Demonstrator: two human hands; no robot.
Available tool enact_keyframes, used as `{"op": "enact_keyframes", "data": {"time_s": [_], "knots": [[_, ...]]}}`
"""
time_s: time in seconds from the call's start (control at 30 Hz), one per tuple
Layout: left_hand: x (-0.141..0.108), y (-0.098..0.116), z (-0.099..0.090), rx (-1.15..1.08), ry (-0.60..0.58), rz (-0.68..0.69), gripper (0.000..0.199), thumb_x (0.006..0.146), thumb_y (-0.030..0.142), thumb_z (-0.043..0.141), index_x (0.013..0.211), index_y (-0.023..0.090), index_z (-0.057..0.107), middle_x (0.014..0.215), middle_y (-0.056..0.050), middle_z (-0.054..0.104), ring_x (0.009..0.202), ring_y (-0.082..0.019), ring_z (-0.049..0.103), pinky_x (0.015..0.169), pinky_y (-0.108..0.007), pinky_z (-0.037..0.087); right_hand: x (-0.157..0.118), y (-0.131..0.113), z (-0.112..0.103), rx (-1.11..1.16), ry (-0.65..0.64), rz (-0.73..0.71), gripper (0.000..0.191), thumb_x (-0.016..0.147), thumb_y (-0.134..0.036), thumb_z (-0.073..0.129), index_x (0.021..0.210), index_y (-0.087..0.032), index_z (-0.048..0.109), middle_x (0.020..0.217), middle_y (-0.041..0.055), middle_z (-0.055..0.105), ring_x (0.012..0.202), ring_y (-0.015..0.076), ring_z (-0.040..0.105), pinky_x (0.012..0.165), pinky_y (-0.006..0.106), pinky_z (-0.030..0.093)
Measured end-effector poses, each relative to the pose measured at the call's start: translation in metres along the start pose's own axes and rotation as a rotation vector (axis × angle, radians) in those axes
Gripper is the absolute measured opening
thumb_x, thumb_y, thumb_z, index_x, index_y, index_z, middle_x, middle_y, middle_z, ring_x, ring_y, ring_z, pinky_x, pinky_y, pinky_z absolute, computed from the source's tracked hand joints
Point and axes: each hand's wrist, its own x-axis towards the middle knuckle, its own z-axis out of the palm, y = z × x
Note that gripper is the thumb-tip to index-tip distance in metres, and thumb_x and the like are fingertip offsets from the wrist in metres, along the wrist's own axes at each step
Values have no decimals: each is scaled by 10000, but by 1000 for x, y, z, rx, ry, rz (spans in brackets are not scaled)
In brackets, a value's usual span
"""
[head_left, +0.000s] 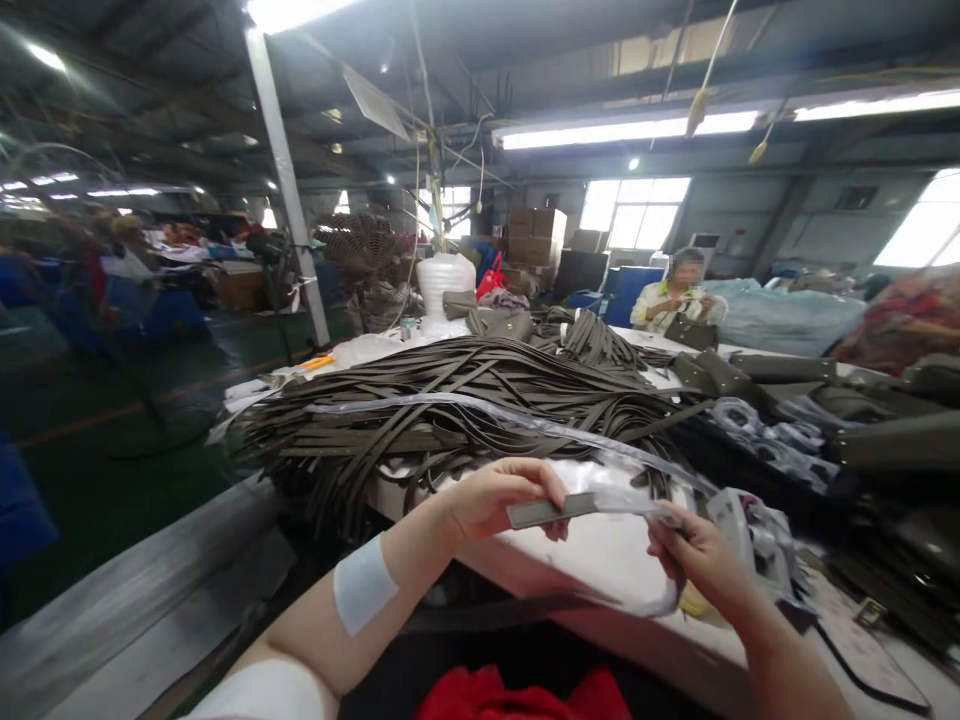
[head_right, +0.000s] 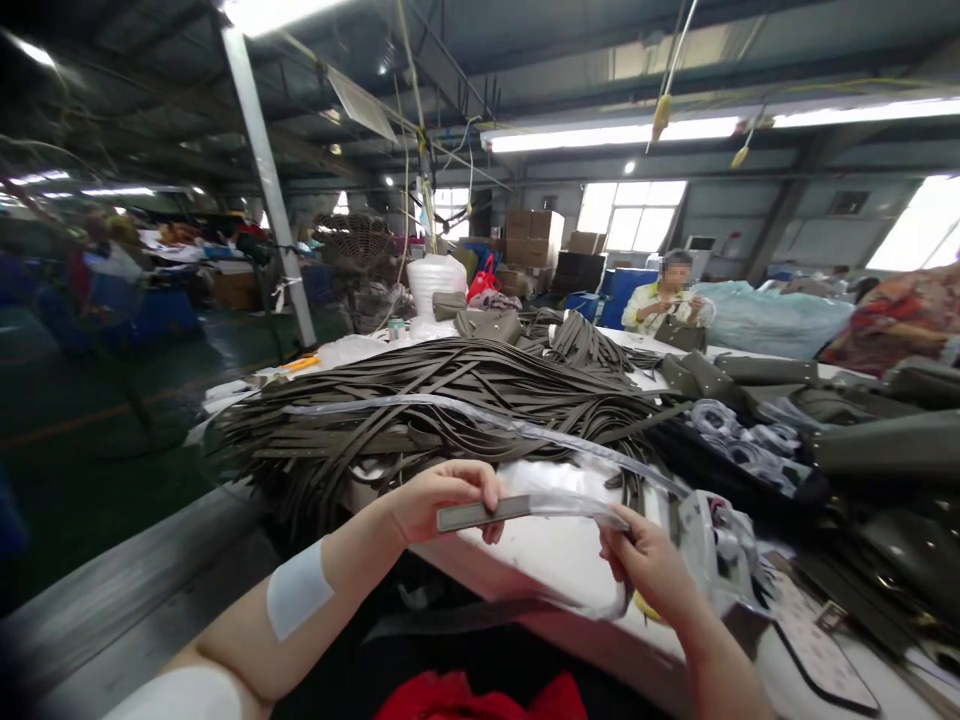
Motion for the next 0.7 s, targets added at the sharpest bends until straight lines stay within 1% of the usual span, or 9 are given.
{"op": "enact_keyframes", "data": {"time_s": [0.07, 0.13, 0.2, 0.27, 0.4, 0.47, 0.57, 0.63, 0.7], "knots": [[1, -5, -3, -22, -38, -86, 439, 726, 500, 682, 872, 87, 709, 812, -119, 706, 744, -212, 666, 739, -324, 502, -14, 11, -9, -4, -108, 85, 513, 769, -639, 636, 910, -146, 664, 580, -2, 557, 492, 135, 490, 504, 275, 409], [1, -15, -6, 43, -40, -213, 519, 735, 583, 659, 883, 87, 705, 789, -103, 702, 716, -187, 656, 724, -307, 501, -27, 16, -16, 29, -244, 105, 586, 702, -655, 688, 962, -130, 682, 670, 41, 614, 579, 166, 537, 545, 289, 426], [1, -32, -7, 170, 4, -296, 429, 696, 523, 749, 824, 121, 671, 694, -38, 670, 636, -145, 629, 659, -270, 494, -36, 17, -16, 93, -415, 76, 726, 607, -749, 693, 979, -126, 689, 716, 60, 632, 621, 187, 548, 567, 295, 425], [2, -50, -6, 309, 63, -332, 325, 667, 379, 808, 799, 147, 622, 602, 26, 612, 553, -111, 588, 587, -233, 472, -40, 17, -12, 145, -525, 84, 770, 615, -824, 616, 941, -130, 692, 637, 32, 589, 561, 163, 499, 539, 280, 393], [15, -79, 4, 533, 149, -346, 254, 745, 235, 707, 956, 161, 589, 664, 52, 603, 462, -72, 503, 471, -192, 393, -39, 18, -8, 6, -320, 187, 581, 851, -693, 486, 681, -157, 631, 547, -8, 491, 492, 113, 396, 480, 239, 304], [28, -85, 10, 610, 60, -382, 213, 801, 248, 649, 987, 160, 594, 689, 39, 619, 460, -74, 480, 455, -193, 361, -39, 17, -19, -118, -256, 186, 545, 858, -653, 517, 615, -171, 590, 533, -13, 482, 505, 120, 414, 487, 236, 315], [47, -91, 18, 640, -204, -495, 222, 891, 358, 546, 853, 164, 647, 571, 38, 545, 458, -94, 432, 459, -214, 325, -47, 15, -45, -271, -253, 182, 540, 850, -663, 514, 611, -185, 597, 488, -19, 487, 475, 131, 425, 476, 245, 325], [57, -97, 22, 601, -260, -523, 266, 893, 390, 538, 794, 170, 650, 541, 43, 488, 473, -100, 403, 470, -220, 304, -55, 16, -57, -329, -253, 177, 536, 868, -649, 489, 614, -190, 602, 488, -14, 523, 486, 143, 463, 506, 252, 361], [63, -103, 26, 510, -241, -545, 243, 872, 390, 555, 789, 173, 627, 545, 52, 456, 484, -100, 381, 474, -217, 278, -61, 20, -60, -344, -274, 158, 523, 905, -607, 455, 628, -191, 609, 528, -3, 580, 541, 156, 521, 581, 261, 406]]}}
